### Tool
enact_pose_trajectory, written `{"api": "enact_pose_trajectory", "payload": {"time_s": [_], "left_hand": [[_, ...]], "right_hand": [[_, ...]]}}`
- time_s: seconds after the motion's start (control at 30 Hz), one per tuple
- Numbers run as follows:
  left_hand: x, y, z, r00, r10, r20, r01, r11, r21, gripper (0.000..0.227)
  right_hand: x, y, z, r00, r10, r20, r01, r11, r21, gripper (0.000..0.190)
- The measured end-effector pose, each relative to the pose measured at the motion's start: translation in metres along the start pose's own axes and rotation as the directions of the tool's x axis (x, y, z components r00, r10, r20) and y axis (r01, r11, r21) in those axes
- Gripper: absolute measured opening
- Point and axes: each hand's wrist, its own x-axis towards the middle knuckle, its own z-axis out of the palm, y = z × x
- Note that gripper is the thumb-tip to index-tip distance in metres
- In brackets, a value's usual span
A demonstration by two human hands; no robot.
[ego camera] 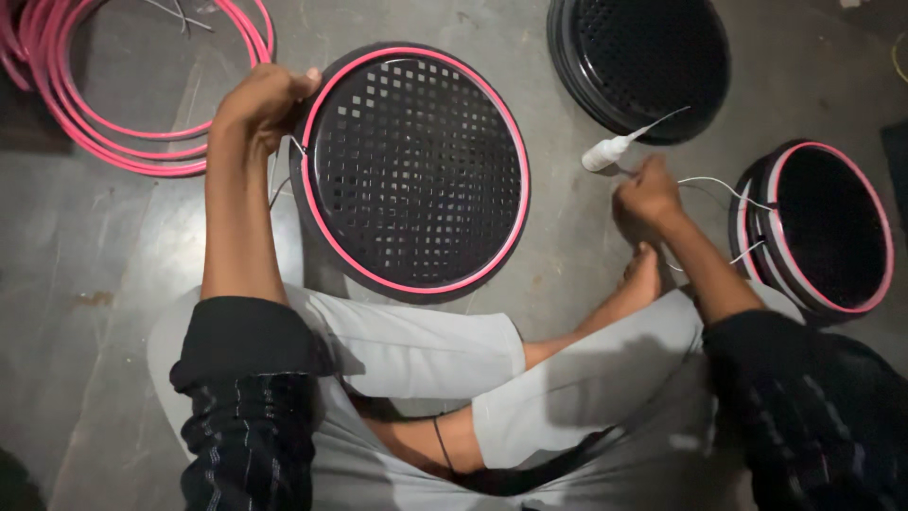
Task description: The person sits on the floor and applies glue from a white bottle along the rim of a black perforated basket. They then press a pink plastic ring onto the glued rim to secure it. The person repeats this process for multiple baskets, stacking the finished ones nearby.
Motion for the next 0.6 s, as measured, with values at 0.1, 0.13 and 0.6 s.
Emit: {"api": "enact_pose_trajectory", "payload": {"time_s": [0.1,0.13,0.6], "left_hand": [[0.007,-0.003,0.003,0.999,0.031,0.011,-0.031,0.998,-0.06,0.019],[0.008,-0.008,0.005,0.999,0.048,0.004,-0.048,0.996,-0.076,0.018],[-0.037,0.014,0.001,0.994,0.058,-0.097,-0.07,0.99,-0.119,0.014]], "right_hand": [[-0.022,-0.023,0.004,0.865,0.135,0.483,-0.175,0.984,0.039,0.021],[-0.037,-0.036,0.014,0.849,0.102,0.519,-0.287,0.913,0.29,0.02],[-0.1,-0.131,0.019,0.849,-0.135,0.511,-0.491,0.157,0.857,0.018]]}}
